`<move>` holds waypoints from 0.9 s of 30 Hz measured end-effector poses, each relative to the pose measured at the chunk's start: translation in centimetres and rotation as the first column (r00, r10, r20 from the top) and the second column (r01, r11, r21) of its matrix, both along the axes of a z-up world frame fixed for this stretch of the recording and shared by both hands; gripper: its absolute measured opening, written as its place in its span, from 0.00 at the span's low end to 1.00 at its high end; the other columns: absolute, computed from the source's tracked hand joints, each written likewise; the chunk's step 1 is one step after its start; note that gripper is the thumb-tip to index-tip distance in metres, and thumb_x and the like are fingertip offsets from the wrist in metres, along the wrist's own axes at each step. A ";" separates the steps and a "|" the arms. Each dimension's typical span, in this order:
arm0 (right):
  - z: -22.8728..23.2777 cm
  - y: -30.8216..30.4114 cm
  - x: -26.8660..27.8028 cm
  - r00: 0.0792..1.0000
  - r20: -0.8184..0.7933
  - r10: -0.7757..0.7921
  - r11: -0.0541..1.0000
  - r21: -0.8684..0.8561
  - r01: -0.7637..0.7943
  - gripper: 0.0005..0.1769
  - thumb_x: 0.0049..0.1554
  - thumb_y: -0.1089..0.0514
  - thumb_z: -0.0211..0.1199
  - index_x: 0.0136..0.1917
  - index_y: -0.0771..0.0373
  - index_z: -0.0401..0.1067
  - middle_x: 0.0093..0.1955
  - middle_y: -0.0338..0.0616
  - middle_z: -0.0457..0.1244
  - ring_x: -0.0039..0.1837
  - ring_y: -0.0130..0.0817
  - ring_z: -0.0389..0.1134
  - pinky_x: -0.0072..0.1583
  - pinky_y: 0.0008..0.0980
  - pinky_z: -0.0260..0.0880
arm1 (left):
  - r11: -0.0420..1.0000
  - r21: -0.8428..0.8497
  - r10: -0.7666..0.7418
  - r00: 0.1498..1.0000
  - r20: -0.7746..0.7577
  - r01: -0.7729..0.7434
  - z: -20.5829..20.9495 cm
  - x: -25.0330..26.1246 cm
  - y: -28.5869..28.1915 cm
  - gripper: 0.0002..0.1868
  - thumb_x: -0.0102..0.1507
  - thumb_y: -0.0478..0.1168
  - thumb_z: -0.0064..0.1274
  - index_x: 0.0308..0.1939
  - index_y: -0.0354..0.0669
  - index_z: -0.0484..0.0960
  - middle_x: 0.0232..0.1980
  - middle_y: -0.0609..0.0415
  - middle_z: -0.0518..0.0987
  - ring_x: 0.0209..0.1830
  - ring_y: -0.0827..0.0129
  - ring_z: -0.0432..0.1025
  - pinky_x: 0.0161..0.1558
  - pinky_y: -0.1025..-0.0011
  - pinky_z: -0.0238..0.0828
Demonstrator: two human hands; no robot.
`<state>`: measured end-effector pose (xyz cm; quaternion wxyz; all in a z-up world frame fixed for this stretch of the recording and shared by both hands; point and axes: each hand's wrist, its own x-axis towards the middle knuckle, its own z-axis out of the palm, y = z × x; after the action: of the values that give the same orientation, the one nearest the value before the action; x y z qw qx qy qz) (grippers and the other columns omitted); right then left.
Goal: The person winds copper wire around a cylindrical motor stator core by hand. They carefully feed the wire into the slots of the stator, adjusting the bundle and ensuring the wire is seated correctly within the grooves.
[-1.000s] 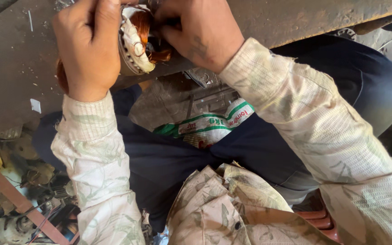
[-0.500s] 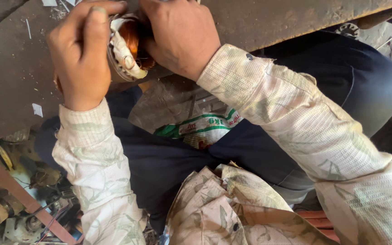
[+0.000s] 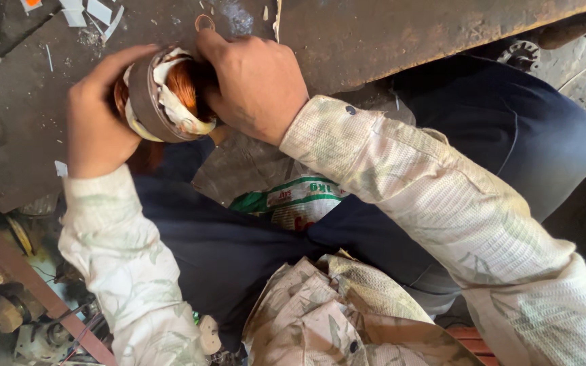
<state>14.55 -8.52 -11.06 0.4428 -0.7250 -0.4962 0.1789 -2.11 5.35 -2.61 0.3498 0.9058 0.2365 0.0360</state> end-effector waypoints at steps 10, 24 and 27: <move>-0.1 -0.8 0.0 1.000 -0.004 0.019 0.998 0.067 -0.019 0.16 0.52 0.55 0.72 0.49 0.60 0.69 0.39 0.50 0.69 0.40 0.52 0.72 0.43 0.48 0.73 | 0.997 0.022 -0.072 0.996 0.057 0.071 -0.1 0.4 0.1 0.26 0.61 0.23 0.61 0.63 0.37 0.80 0.53 0.44 0.82 0.54 0.60 0.78 0.57 0.68 0.73; 0.0 -0.4 1.1 0.968 0.225 0.112 0.958 0.235 -0.166 0.15 0.53 0.62 0.68 0.52 0.61 0.65 0.45 0.46 0.66 0.50 0.50 0.72 0.49 0.45 0.72 | 0.970 0.245 -0.092 0.941 0.325 0.011 -2.5 -0.5 1.5 0.13 0.66 0.22 0.63 0.53 0.37 0.86 0.51 0.49 0.86 0.54 0.61 0.81 0.70 0.62 0.69; 1.1 -0.1 2.7 0.952 0.220 0.212 0.942 0.214 -0.259 0.15 0.57 0.60 0.71 0.54 0.61 0.69 0.45 0.48 0.67 0.49 0.49 0.72 0.50 0.44 0.72 | 0.982 0.188 -0.073 0.926 0.371 0.002 -2.6 -0.6 2.2 0.11 0.67 0.21 0.60 0.49 0.36 0.85 0.53 0.49 0.87 0.55 0.61 0.82 0.74 0.57 0.65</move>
<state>17.20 -8.66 -10.01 0.4521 -0.6151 -0.6385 0.0979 -2.69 7.53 -5.19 0.3040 0.9148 0.1434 0.2238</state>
